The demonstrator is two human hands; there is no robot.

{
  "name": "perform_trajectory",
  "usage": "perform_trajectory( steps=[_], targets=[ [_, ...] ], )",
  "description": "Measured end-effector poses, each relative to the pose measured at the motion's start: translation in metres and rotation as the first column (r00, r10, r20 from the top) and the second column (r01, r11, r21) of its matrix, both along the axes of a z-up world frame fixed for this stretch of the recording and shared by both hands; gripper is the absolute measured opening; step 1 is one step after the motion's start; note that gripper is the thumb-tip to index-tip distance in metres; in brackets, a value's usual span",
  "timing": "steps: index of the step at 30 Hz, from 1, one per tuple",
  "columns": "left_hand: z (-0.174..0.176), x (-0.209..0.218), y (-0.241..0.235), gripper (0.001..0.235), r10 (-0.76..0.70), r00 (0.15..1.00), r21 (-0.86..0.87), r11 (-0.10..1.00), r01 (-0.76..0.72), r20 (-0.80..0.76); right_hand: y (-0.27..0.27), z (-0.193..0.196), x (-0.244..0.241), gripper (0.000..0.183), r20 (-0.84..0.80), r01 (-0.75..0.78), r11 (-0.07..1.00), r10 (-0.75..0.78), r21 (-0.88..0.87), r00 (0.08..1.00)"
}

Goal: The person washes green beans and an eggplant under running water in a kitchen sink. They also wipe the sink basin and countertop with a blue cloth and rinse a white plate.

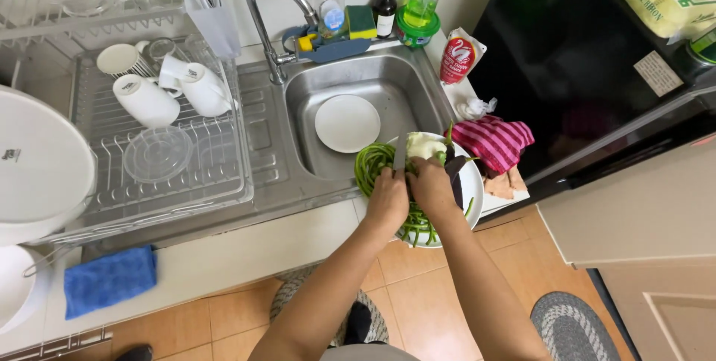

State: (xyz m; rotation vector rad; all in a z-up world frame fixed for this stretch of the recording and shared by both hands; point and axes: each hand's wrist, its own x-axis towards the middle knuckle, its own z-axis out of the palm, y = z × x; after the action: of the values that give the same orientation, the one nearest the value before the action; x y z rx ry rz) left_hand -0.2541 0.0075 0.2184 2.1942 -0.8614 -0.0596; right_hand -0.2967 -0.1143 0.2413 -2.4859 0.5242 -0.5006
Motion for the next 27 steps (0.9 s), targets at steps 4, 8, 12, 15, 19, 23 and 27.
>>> perform_trajectory(
  steps=[4,8,12,15,19,23,27],
  targets=[
    [0.044,0.022,0.017,0.018,-0.014,0.998,-0.111,0.994,0.007,-0.066,-0.001,0.016,0.011,0.030,-0.003,0.000,0.997,0.000,0.076,1.000],
    [0.062,0.071,0.035,0.011,0.092,0.993,-0.284,0.952,-0.110,-0.076,0.014,0.049,0.039,0.024,0.030,-0.014,0.998,0.012,0.067,0.999],
    [0.039,0.168,0.042,0.019,-0.111,0.687,-0.505,0.762,-0.405,-0.718,0.037,0.063,0.096,0.020,0.183,-0.181,0.967,0.148,0.181,0.972],
    [0.023,0.231,0.043,0.021,0.014,0.673,-0.499,0.661,-0.561,-0.739,0.057,0.064,0.151,0.019,0.193,-0.202,0.961,0.165,0.188,0.967],
    [0.023,0.286,0.031,0.021,0.109,0.675,-0.462,0.650,-0.603,-0.729,0.062,0.056,0.222,0.024,0.047,-0.075,0.861,0.060,0.503,0.997],
    [0.014,0.333,0.023,0.025,0.197,0.704,-0.420,0.683,-0.598,-0.683,0.052,0.018,0.278,0.025,0.037,-0.022,0.576,-0.014,0.817,0.999],
    [-0.019,0.389,0.008,0.031,0.446,0.845,-0.376,0.759,-0.532,-0.296,0.042,-0.005,0.311,0.025,0.008,0.030,0.436,-0.084,0.900,0.996]
  ],
)
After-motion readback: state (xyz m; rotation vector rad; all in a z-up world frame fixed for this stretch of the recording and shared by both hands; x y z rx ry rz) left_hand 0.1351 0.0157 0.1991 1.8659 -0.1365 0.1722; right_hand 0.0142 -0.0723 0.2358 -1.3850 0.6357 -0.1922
